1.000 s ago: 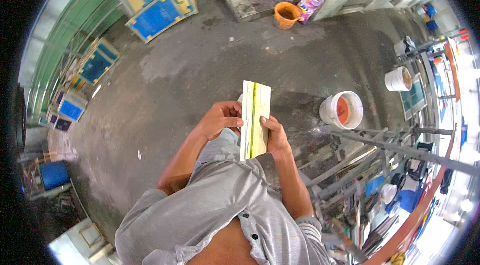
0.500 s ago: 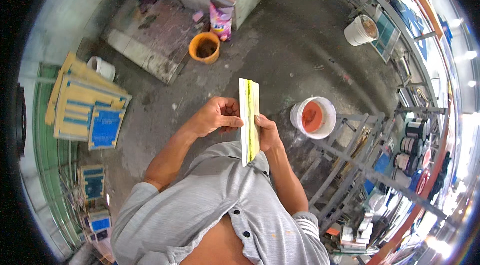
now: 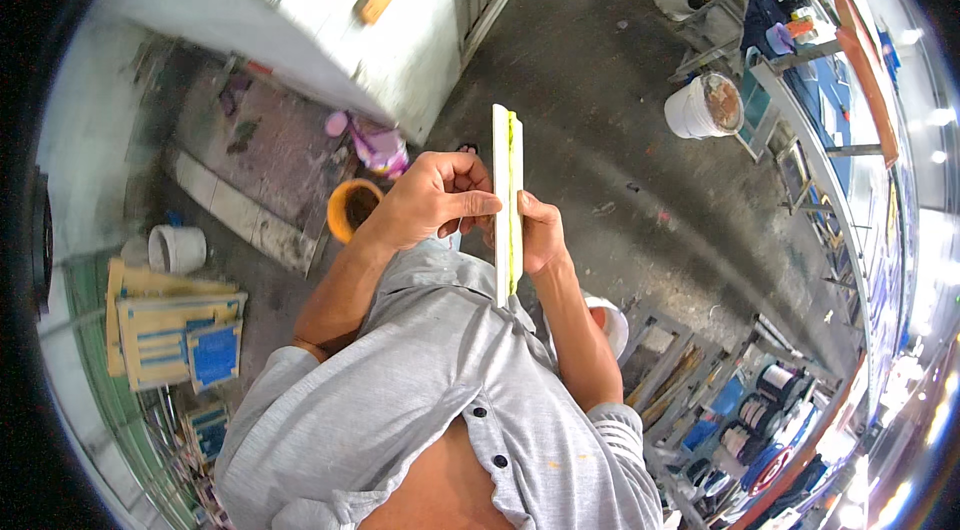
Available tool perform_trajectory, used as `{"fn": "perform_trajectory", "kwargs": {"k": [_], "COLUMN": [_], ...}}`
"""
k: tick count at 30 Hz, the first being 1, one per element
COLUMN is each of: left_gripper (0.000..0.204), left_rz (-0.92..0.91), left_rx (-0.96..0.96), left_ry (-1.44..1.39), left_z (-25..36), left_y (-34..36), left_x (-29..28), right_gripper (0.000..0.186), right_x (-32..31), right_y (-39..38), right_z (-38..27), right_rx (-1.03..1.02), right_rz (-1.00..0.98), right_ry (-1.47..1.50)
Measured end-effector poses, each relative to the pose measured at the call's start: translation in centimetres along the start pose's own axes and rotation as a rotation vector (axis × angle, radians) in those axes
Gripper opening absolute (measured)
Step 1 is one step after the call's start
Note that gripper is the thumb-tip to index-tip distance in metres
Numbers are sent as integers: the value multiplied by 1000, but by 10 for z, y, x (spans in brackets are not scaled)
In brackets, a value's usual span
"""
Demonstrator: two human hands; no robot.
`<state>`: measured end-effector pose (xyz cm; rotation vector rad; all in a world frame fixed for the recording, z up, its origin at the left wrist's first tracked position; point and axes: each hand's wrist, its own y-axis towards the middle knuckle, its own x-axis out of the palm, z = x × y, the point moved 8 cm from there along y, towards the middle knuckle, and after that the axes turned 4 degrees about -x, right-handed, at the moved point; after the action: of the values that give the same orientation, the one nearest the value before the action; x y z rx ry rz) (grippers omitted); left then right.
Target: The person performs screen printing on a conveyor belt. They place a screen frame over a purple fabric piece, apply ink with a squeegee, and pull the ink across the mesh to transfer the design. The person repeats this process on multiple fabric pieces.
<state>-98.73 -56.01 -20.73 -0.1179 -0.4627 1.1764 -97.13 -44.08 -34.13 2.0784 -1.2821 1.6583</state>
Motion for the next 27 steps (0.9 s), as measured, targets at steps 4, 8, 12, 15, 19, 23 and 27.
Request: {"fn": "perform_trajectory", "kwargs": {"k": [4, 8, 12, 15, 19, 23, 27], "left_gripper": [18, 23, 24, 24, 23, 17, 13], "left_rz": [-61, -144, -170, -157, -181, -113, 6], "left_rx": [-6, 33, -11, -88, -188, -203, -157], "left_ry": [42, 123, 80, 133, 106, 164, 85], "left_z": [45, 104, 143, 163, 177, 230, 285], "left_y": [118, 224, 325, 401, 514, 626, 725], "left_x": [-30, -44, -58, -71, -82, -98, -123], "right_gripper": [50, 45, 36, 42, 50, 55, 52], "right_x": [-2, 1, -18, -39, -57, -59, -40], "right_y": [88, 151, 208, 263, 342, 415, 480], "right_z": [-91, -181, -259, -322, -422, -531, -639], "right_rx": [-79, -175, -201, -245, -190, -32, 50], "right_rz": [-43, 31, 95, 128, -19, -179, -198], "right_ry": [119, 166, 184, 259, 277, 321, 251]}}
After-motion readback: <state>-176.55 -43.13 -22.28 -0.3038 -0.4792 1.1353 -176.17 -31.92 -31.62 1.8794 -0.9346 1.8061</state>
